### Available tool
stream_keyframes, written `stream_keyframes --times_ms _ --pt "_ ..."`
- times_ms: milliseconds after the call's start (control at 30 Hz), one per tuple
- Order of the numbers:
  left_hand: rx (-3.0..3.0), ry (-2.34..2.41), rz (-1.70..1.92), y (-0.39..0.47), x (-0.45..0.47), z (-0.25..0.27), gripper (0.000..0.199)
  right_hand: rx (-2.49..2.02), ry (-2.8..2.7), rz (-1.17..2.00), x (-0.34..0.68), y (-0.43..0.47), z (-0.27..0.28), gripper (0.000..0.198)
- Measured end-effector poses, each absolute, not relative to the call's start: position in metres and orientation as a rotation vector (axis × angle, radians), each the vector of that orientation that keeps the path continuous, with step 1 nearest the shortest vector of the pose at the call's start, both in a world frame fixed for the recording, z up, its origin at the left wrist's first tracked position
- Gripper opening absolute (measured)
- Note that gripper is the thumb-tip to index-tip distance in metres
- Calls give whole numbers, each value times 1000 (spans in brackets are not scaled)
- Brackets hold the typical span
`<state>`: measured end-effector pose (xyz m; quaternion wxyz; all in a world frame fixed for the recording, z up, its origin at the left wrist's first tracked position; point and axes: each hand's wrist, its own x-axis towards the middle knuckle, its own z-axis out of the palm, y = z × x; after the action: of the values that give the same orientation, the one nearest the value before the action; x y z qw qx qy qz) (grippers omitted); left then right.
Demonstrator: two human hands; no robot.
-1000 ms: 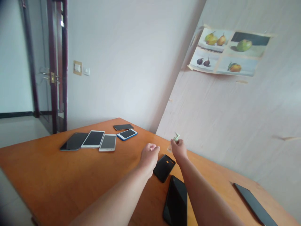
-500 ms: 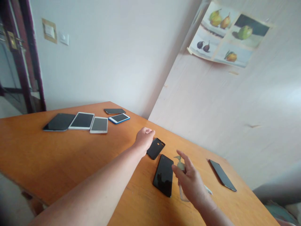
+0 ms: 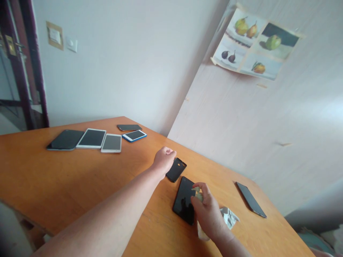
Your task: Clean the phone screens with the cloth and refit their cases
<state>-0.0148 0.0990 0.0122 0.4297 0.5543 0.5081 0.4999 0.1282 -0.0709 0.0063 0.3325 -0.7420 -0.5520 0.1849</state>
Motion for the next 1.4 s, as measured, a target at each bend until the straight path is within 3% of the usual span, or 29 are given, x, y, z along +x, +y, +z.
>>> stream_keyframes --times_ms 900,1067,1267,1400 --pt "1454 1308 1246 99 -14 11 9 -1891 -1338 547 136 -65 3 34" --pt "1493 1292 1251 100 -14 10 12 -1935 -1166 573 144 -78 24 43" --pt "1507 1245 1245 104 -12 7 16 -1974 -1024 417 189 -117 43 51" --pt "1527 1233 1249 102 -11 8 18 -2081 -1005 326 210 -140 31 45"
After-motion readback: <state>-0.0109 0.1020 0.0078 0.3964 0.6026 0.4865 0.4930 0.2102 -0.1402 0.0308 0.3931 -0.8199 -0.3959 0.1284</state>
